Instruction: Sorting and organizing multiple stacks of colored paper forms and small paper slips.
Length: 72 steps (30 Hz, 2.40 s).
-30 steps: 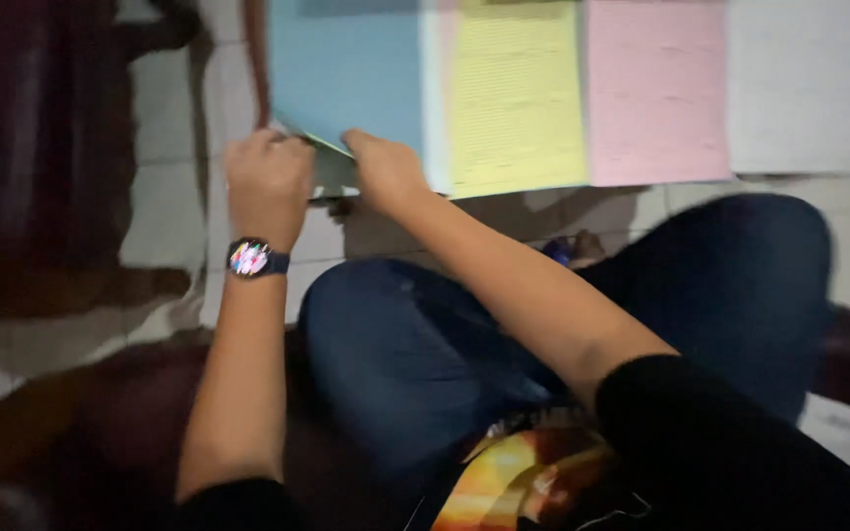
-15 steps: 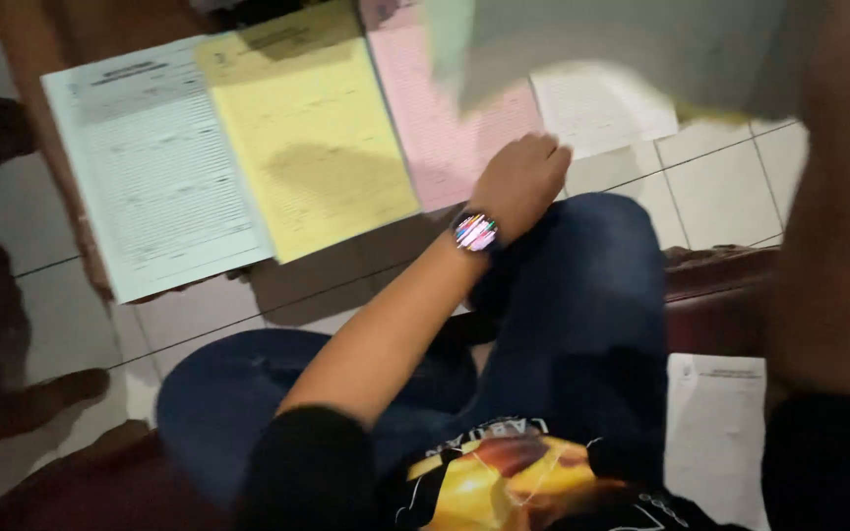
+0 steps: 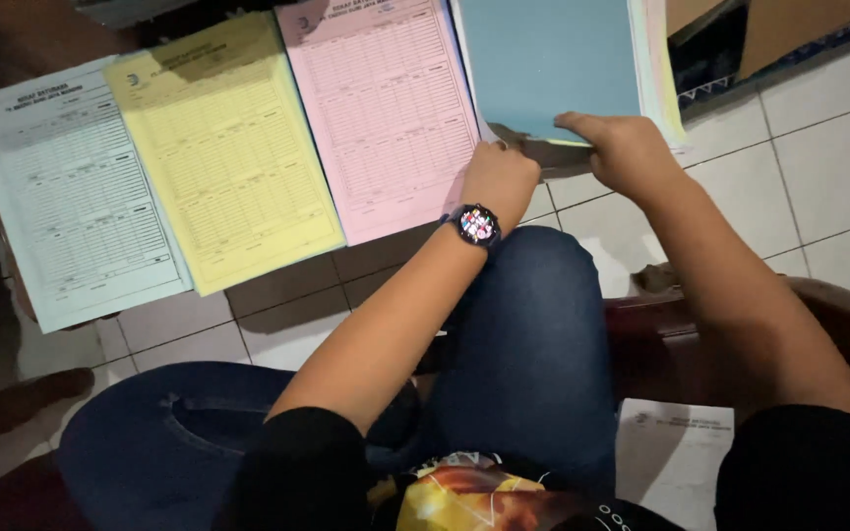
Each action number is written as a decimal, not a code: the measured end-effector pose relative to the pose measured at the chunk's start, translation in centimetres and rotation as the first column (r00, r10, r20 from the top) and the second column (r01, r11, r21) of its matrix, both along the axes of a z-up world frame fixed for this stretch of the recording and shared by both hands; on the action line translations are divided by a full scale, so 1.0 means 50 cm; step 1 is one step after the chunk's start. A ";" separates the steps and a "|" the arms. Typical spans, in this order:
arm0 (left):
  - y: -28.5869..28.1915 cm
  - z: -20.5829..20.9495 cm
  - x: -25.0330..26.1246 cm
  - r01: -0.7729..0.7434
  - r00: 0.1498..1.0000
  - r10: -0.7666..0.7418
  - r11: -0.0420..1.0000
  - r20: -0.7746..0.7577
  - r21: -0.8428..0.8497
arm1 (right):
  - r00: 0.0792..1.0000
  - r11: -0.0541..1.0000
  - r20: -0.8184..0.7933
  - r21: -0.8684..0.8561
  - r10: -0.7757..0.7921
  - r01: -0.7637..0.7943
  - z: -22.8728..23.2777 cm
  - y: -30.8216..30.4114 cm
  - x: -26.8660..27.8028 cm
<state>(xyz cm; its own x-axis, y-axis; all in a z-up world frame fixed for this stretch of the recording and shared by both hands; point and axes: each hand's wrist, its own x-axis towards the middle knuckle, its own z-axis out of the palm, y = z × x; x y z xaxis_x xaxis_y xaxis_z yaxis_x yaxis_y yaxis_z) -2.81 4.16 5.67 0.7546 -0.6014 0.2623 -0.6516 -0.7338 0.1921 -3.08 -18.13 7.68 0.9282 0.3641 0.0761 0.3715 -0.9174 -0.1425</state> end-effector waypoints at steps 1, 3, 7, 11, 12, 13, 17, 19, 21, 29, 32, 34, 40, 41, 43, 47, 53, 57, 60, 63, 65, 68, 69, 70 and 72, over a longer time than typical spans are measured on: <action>-0.006 -0.003 -0.009 0.005 1.000 -0.005 1.000 -0.002 0.007 | 1.000 1.000 -0.002 0.007 -0.005 0.005 0.009 0.000 -0.001; -0.017 -0.003 -0.024 0.002 1.000 -0.002 0.995 -0.001 -0.099 | 0.990 0.998 -0.131 0.008 -0.060 0.061 0.034 -0.002 0.003; -0.032 0.031 -0.042 0.016 0.997 -0.024 0.996 -0.078 -0.092 | 0.990 0.998 -0.127 0.024 -0.060 0.063 0.092 -0.001 0.001; -0.044 0.021 -0.036 -0.019 0.980 0.033 0.997 -0.194 0.077 | 0.964 0.994 -0.265 0.095 -0.025 0.052 0.137 0.021 0.004; -0.044 0.026 -0.034 -0.016 0.981 0.028 0.998 -0.194 0.067 | 0.955 0.994 -0.296 0.093 -0.027 0.057 0.139 0.026 0.005; -0.041 0.021 -0.027 -0.018 0.981 0.031 0.997 -0.193 0.068 | 0.955 0.994 -0.296 0.094 -0.024 0.054 0.131 0.028 0.001; -0.008 0.035 -0.007 0.027 0.963 -0.010 0.998 -0.269 0.060 | 0.919 0.990 -0.395 0.121 -0.019 0.072 0.096 0.033 -0.023; 0.007 0.037 -0.003 0.042 0.946 -0.018 0.997 -0.325 0.065 | 0.916 0.987 -0.401 0.148 -0.002 0.067 0.079 0.027 -0.042; 0.017 0.020 -0.005 0.069 0.990 -0.066 0.997 -0.128 0.025 | 0.917 0.972 -0.398 0.228 0.036 0.061 0.063 0.021 -0.062; -0.010 0.006 0.013 0.091 0.994 -0.077 0.974 0.075 -0.208 | 0.992 0.976 -0.041 0.187 0.121 -0.111 -0.047 -0.036 -0.059; 0.012 0.023 0.009 0.062 0.996 -0.046 0.976 0.080 -0.209 | 0.993 0.990 -0.092 0.130 0.071 -0.059 -0.004 -0.018 -0.053; 0.024 0.021 0.006 0.027 0.999 -0.018 0.981 0.049 -0.194 | 0.992 0.996 -0.125 0.088 0.033 -0.022 0.014 -0.007 -0.051; 0.020 0.004 0.011 -0.041 0.973 -0.007 0.978 -0.229 -0.206 | 0.909 0.943 -0.411 0.268 -0.075 0.199 0.131 0.059 -0.058; 0.021 0.008 0.013 -0.049 0.964 0.000 0.983 -0.267 -0.177 | 0.871 0.926 -0.480 0.270 -0.110 0.266 0.150 0.072 -0.061; 0.024 0.018 0.016 -0.049 0.952 0.000 0.987 -0.306 -0.151 | 0.824 0.904 -0.547 0.263 -0.149 0.338 0.164 0.081 -0.060; 0.024 0.038 0.016 -0.058 0.942 -0.006 0.982 -0.336 -0.181 | 0.838 0.897 -0.524 0.283 -0.152 0.340 0.120 0.049 -0.048; 0.027 0.079 0.006 -0.040 0.946 -0.026 0.980 -0.323 -0.195 | 0.816 0.851 -0.537 0.308 -0.214 0.426 0.056 0.006 -0.033; 0.010 0.045 0.023 -0.030 0.971 -0.015 0.982 -0.240 -0.185 | 0.835 0.848 -0.508 0.330 -0.210 0.414 0.029 -0.006 -0.039; -0.001 0.030 0.034 -0.045 0.947 -0.009 0.986 -0.321 -0.159 | 0.839 0.859 -0.502 0.316 -0.210 0.404 0.037 0.004 -0.043; 0.001 0.031 0.040 -0.120 0.908 0.056 0.984 -0.415 -0.130 | 0.832 0.852 -0.512 0.320 -0.212 0.414 0.037 0.006 -0.048; 0.011 0.032 0.041 -0.165 0.873 0.076 0.976 -0.482 -0.144 | 0.832 0.853 -0.506 0.310 -0.225 0.419 0.027 0.005 -0.048; 0.022 0.047 0.035 -0.175 0.830 0.090 0.979 -0.550 -0.104 | 0.846 0.842 -0.490 0.350 -0.209 0.410 0.033 0.014 -0.047; 0.026 0.053 0.030 -0.131 0.824 0.082 0.990 -0.560 -0.048 | 0.853 0.824 -0.487 0.396 -0.186 0.406 0.037 0.020 -0.051; 0.025 0.060 0.030 -0.127 0.825 0.080 0.991 -0.559 -0.046 | 0.854 0.821 -0.486 0.399 -0.188 0.408 0.036 0.020 -0.052; 0.025 0.071 0.026 -0.097 0.883 0.092 0.995 -0.460 0.013 | 0.855 0.827 -0.484 0.392 -0.187 0.403 0.035 0.020 -0.057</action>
<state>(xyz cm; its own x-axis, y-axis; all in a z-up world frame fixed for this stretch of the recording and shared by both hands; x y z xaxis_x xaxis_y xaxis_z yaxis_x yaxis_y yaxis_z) -1.54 5.40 9.20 0.8450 -0.5208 -0.1217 -0.4167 -0.7837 0.4607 -5.92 -17.11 9.44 0.9650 0.0869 -0.2474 -0.0992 -0.7523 -0.6513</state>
